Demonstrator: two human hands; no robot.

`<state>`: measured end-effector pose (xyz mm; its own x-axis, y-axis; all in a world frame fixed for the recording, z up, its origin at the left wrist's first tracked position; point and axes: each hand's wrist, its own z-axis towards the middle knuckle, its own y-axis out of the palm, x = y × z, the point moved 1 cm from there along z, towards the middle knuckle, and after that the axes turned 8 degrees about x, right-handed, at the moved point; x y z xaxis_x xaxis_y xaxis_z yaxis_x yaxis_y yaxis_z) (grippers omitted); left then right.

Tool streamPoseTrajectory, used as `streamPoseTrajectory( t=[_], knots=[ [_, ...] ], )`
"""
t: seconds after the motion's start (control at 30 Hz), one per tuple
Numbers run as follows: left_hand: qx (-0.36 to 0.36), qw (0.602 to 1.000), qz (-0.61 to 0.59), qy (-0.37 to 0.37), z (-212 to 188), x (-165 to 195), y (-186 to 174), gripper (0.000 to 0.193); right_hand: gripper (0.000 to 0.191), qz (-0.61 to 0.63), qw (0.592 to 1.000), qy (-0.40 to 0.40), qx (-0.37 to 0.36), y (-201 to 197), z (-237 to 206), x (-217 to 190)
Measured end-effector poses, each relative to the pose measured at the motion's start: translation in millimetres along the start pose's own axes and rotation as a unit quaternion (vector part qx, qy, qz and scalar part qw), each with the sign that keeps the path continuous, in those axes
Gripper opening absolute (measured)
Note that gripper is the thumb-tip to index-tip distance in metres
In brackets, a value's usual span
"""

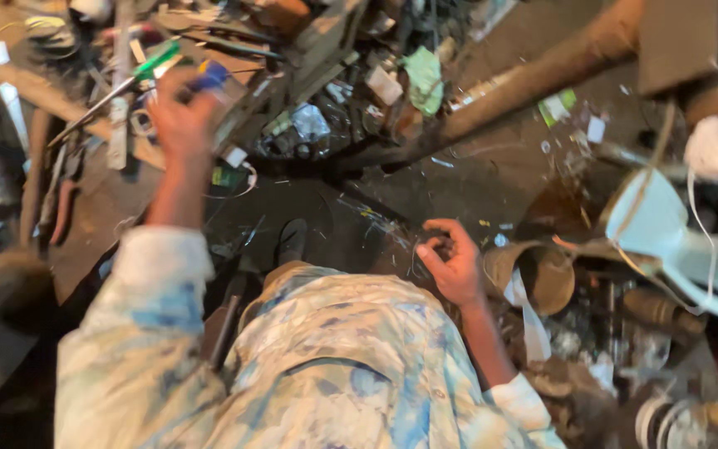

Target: The person strips insulation from a white wire using pliers, twists the exposed strands, and then wraps the joint with yellow and blue electrical tape. The work is performed in a cluttered workshop with tools and materials visible around the workspace.

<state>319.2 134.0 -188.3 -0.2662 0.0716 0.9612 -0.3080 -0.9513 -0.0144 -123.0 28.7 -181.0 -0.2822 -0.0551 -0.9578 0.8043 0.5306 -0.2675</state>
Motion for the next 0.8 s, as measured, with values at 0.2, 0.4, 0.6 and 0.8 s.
streamPoseTrajectory(
  t=[0.2, 0.4, 0.6, 0.8],
  knots=[
    [-0.332, 0.914, -0.227, -0.048, -174.0, 88.7, 61.6, 0.031, 0.06, 0.098, 0.993, -0.022, -0.068, -1.2, -29.5, -43.7],
    [-0.458, 0.862, -0.204, 0.071, -250.5, 141.6, 76.1, 0.038, 0.084, 0.227, 0.974, -0.012, -0.027, -19.8, -76.8, -74.6],
    [-0.405, 0.87, -0.073, 0.27, -309.7, 174.4, 80.2, 0.046, 0.045, -0.016, 0.969, -0.198, 0.144, -62.3, -142.1, -79.4],
    [-0.428, 0.847, -0.092, 0.3, -359.0, 204.7, 79.7, 0.042, 0.029, -0.126, 0.92, -0.319, 0.19, -100.2, -193.3, -72.3]
  ],
)
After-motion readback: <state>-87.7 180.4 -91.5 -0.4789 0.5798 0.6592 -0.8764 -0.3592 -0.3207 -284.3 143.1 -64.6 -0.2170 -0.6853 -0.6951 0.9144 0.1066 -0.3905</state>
